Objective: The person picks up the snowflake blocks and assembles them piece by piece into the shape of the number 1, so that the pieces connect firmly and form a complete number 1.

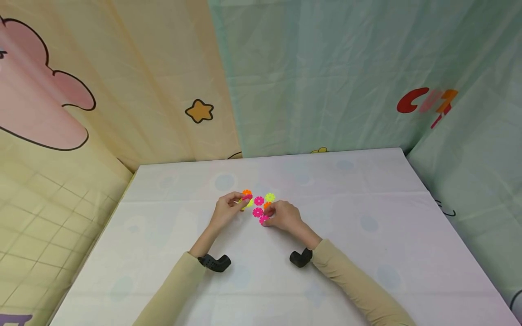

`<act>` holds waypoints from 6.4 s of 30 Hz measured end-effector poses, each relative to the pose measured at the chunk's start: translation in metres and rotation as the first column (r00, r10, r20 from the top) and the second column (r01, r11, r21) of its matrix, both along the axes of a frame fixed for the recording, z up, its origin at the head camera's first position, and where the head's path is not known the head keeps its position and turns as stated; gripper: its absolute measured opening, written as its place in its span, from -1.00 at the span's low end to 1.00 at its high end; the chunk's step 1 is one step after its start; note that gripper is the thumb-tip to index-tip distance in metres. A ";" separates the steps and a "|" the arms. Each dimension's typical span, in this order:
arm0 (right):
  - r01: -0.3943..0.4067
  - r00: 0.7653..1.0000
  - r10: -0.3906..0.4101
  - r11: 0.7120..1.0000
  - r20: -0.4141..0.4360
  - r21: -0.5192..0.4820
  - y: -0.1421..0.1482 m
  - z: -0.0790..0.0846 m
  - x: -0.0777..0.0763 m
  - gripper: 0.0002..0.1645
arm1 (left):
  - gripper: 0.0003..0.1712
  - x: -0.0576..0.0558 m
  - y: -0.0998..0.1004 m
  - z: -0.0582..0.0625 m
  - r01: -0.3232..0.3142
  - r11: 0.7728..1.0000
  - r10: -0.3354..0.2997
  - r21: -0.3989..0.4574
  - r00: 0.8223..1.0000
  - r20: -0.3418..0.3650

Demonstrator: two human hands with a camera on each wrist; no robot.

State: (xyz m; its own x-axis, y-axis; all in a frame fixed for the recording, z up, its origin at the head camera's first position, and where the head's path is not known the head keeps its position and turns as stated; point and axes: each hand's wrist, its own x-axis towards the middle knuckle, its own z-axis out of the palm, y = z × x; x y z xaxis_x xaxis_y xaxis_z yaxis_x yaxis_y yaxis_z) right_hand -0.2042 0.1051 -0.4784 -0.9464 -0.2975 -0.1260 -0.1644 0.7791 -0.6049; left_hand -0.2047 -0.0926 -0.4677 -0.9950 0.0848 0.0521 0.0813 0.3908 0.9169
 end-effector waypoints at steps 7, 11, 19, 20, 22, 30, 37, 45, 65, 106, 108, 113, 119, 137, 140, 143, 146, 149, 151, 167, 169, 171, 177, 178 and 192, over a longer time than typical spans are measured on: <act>-0.016 1.000 0.016 0.998 0.000 0.054 0.000 0.004 0.000 -0.68 | -0.76 -0.003 0.000 0.002 0.008 1.000 -0.008 -0.009 1.000 -0.012; -0.022 1.000 0.022 0.997 0.004 0.070 -0.001 0.005 -0.001 -0.66 | -0.73 -0.006 -0.001 0.002 0.007 1.000 -0.007 -0.020 1.000 -0.009; -0.059 0.997 0.056 0.997 0.054 0.044 -0.001 0.007 -0.006 -0.67 | -0.70 -0.011 0.000 0.001 0.027 1.000 -0.027 -0.008 1.000 -0.002; -0.063 0.996 0.061 0.998 0.063 0.023 -0.001 0.007 -0.007 -0.68 | -0.71 -0.012 0.000 0.001 0.029 1.000 -0.029 -0.007 1.000 -0.005; -0.069 0.994 0.070 0.997 0.079 -0.023 0.001 0.007 -0.007 -0.69 | -0.71 -0.013 0.001 0.001 0.035 0.999 -0.035 -0.003 0.999 -0.011; -0.036 0.987 0.064 0.983 0.150 -0.183 0.008 0.007 -0.013 -0.79 | -0.73 -0.015 0.003 0.000 0.040 0.999 -0.039 0.023 0.999 -0.026; 0.005 0.997 0.011 0.975 0.070 -0.223 0.013 0.014 -0.016 -0.80 | -0.73 -0.015 0.004 0.000 0.056 0.998 -0.056 0.011 0.998 -0.012; 0.031 0.996 -0.054 0.963 -0.076 -0.268 0.015 0.023 -0.017 -0.81 | -0.76 -0.014 0.007 0.002 0.056 0.998 -0.056 0.013 0.998 -0.026; 0.095 0.977 -0.166 0.903 -0.134 -0.419 0.014 0.034 -0.024 -0.74 | -0.74 -0.010 0.011 0.003 0.070 0.997 -0.069 0.041 0.997 -0.020; 0.093 0.981 -0.161 0.883 -0.112 -0.460 0.005 0.038 -0.024 -0.76 | -0.84 -0.004 0.021 0.005 0.005 0.999 -0.013 -0.050 0.988 -0.153; 0.093 0.981 -0.161 0.882 -0.109 -0.462 0.005 0.040 -0.025 -0.76 | -0.84 -0.004 0.021 0.006 -0.003 0.998 -0.007 -0.056 0.986 -0.169; 0.120 0.984 -0.168 0.873 -0.060 -0.473 0.006 0.045 -0.026 -0.76 | -0.86 -0.004 0.022 0.007 -0.011 0.997 -0.006 -0.080 0.979 -0.203; 0.140 0.984 -0.175 0.864 -0.027 -0.483 0.006 0.047 -0.027 -0.77 | -0.85 -0.004 0.023 0.008 -0.018 0.996 0.000 -0.083 0.977 -0.212; 0.151 0.978 -0.203 0.863 -0.057 -0.482 0.000 0.043 -0.024 -0.79 | -0.84 -0.005 0.024 0.000 -0.022 0.999 0.010 -0.050 0.973 -0.230; 0.159 0.978 -0.203 0.864 -0.042 -0.477 -0.001 0.043 -0.022 -0.79 | -0.83 -0.005 0.023 0.000 -0.024 0.998 0.011 -0.058 0.976 -0.219; 0.158 0.980 -0.197 0.862 -0.033 -0.481 -0.001 0.043 -0.022 -0.79 | -0.83 -0.004 0.023 -0.001 -0.027 0.998 0.014 -0.054 0.977 -0.213; 0.154 0.982 -0.187 0.860 -0.020 -0.487 -0.002 0.042 -0.022 -0.77 | -0.82 -0.004 0.022 -0.002 -0.036 0.998 0.023 -0.058 0.978 -0.209; 0.155 0.984 -0.177 0.852 0.004 -0.500 -0.001 0.041 -0.023 -0.74 | -0.82 -0.004 0.021 -0.004 -0.042 0.997 0.029 -0.060 0.978 -0.209; 0.157 0.985 -0.168 0.848 0.025 -0.507 0.000 0.041 -0.024 -0.73 | -0.82 -0.004 0.021 -0.005 -0.043 0.997 0.029 -0.061 0.978 -0.208; 0.149 0.989 -0.118 0.852 0.094 -0.502 0.008 0.045 -0.027 -0.66 | -0.79 -0.003 0.021 0.000 -0.023 0.996 0.005 -0.086 0.979 -0.202; 0.160 0.987 -0.129 0.848 0.096 -0.505 0.007 0.044 -0.027 -0.67 | -0.78 -0.003 0.022 0.001 -0.012 0.997 -0.005 -0.083 0.979 -0.204; 0.171 0.985 -0.139 0.842 0.101 -0.512 0.006 0.043 -0.028 -0.69 | -0.76 -0.002 0.022 0.002 0.004 0.997 -0.021 -0.080 0.978 -0.206; 0.186 0.983 -0.153 0.831 0.106 -0.524 0.002 0.043 -0.026 -0.71 | -0.74 0.000 0.023 0.002 0.031 0.996 -0.050 -0.085 0.972 -0.232; 0.184 0.983 -0.152 0.831 0.103 -0.525 0.002 0.043 -0.026 -0.71 | -0.74 0.000 0.023 0.002 0.031 0.996 -0.051 -0.085 0.968 -0.246; 0.135 0.991 -0.118 0.820 0.067 -0.555 0.003 0.040 -0.028 -0.68 | -0.72 -0.003 0.022 0.001 0.004 0.995 -0.030 -0.096 0.961 -0.276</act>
State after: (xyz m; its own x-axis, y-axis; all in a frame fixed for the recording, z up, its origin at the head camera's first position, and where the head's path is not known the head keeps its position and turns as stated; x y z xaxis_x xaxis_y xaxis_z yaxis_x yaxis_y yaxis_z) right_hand -0.2321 0.1083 -0.4388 -0.9792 -0.2030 -0.0028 -0.0636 0.3202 -0.9452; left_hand -0.2082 -0.0709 -0.4667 -0.9410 0.1191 0.3168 0.3345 0.4699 0.8169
